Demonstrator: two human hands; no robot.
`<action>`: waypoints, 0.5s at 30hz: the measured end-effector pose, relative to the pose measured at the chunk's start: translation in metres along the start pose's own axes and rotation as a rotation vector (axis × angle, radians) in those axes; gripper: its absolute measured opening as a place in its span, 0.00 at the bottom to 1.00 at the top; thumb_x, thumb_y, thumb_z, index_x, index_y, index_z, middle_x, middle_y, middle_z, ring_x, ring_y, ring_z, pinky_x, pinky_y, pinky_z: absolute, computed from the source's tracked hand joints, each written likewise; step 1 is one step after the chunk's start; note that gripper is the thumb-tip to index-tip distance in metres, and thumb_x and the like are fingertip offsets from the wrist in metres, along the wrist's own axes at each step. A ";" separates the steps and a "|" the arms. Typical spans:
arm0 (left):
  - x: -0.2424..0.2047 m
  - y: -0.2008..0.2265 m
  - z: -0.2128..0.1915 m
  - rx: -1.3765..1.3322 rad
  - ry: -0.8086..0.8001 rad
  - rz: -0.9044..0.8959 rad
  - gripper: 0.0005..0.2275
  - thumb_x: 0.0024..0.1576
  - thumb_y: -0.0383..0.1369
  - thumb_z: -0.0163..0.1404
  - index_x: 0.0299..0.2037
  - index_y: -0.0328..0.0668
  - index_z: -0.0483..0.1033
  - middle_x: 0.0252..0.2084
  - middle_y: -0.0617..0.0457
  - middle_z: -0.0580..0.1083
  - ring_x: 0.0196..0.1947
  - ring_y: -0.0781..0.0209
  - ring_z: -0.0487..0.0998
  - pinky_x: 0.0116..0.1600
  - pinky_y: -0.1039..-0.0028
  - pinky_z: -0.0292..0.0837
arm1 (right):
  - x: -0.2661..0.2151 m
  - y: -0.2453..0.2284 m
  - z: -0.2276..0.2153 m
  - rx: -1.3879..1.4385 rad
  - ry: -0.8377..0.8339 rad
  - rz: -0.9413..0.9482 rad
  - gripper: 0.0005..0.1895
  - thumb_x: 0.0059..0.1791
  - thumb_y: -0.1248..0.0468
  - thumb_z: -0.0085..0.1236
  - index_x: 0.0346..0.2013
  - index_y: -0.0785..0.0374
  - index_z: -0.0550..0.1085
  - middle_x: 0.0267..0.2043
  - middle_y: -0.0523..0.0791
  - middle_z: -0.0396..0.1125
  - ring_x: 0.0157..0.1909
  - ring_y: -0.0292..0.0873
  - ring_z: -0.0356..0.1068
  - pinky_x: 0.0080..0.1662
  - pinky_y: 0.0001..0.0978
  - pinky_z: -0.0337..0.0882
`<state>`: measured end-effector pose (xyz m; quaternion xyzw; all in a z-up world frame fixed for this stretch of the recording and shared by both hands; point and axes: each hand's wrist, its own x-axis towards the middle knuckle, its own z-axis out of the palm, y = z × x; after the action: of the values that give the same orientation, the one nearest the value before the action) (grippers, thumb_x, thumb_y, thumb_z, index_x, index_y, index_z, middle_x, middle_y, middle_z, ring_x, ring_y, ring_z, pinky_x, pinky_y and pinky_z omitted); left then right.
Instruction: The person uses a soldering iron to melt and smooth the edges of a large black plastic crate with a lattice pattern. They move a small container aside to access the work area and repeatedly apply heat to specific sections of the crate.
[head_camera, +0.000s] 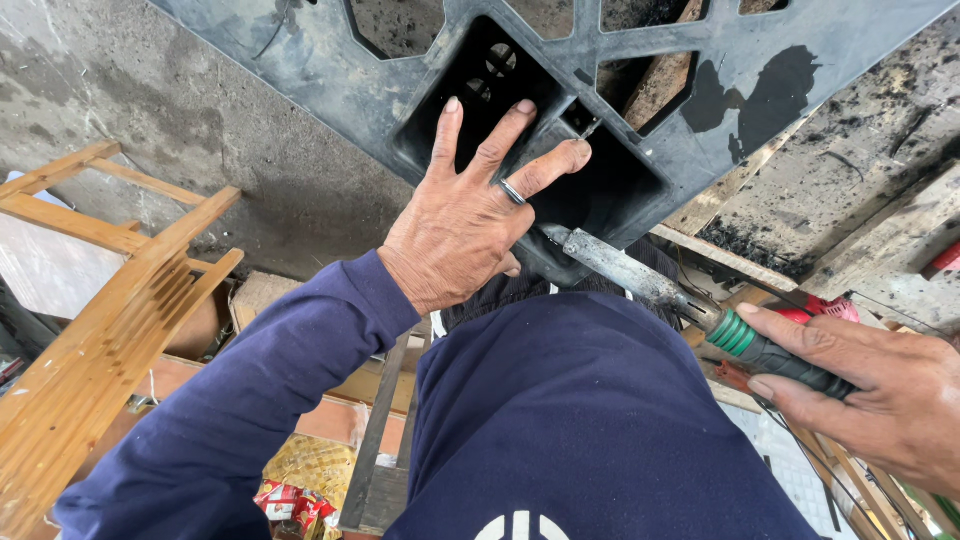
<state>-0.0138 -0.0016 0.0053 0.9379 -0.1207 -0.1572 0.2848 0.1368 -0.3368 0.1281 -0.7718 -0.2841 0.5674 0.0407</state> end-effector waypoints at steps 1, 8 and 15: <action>-0.001 0.000 0.001 -0.012 -0.007 -0.003 0.19 0.39 0.50 0.68 0.25 0.43 0.80 0.77 0.62 0.47 0.76 0.41 0.45 0.71 0.24 0.42 | 0.000 0.001 0.001 -0.022 -0.034 0.033 0.40 0.40 0.52 0.70 0.66 0.51 0.71 0.29 0.42 0.77 0.27 0.36 0.74 0.31 0.31 0.75; -0.002 -0.009 0.008 -0.078 0.036 0.053 0.22 0.38 0.52 0.68 0.29 0.43 0.79 0.76 0.61 0.48 0.75 0.40 0.46 0.72 0.28 0.46 | 0.006 0.001 0.002 -0.045 -0.096 0.181 0.40 0.40 0.52 0.70 0.67 0.43 0.69 0.30 0.41 0.78 0.29 0.37 0.75 0.33 0.30 0.76; -0.011 -0.023 0.012 -0.287 0.183 0.091 0.51 0.35 0.48 0.71 0.73 0.58 0.55 0.75 0.50 0.50 0.78 0.41 0.51 0.80 0.46 0.48 | 0.009 0.001 -0.003 -0.089 -0.078 0.202 0.40 0.40 0.52 0.72 0.67 0.39 0.68 0.27 0.40 0.72 0.26 0.36 0.73 0.33 0.33 0.75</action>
<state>-0.0253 0.0139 -0.0149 0.8915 -0.1131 -0.0738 0.4325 0.1412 -0.3326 0.1212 -0.7749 -0.2311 0.5850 -0.0621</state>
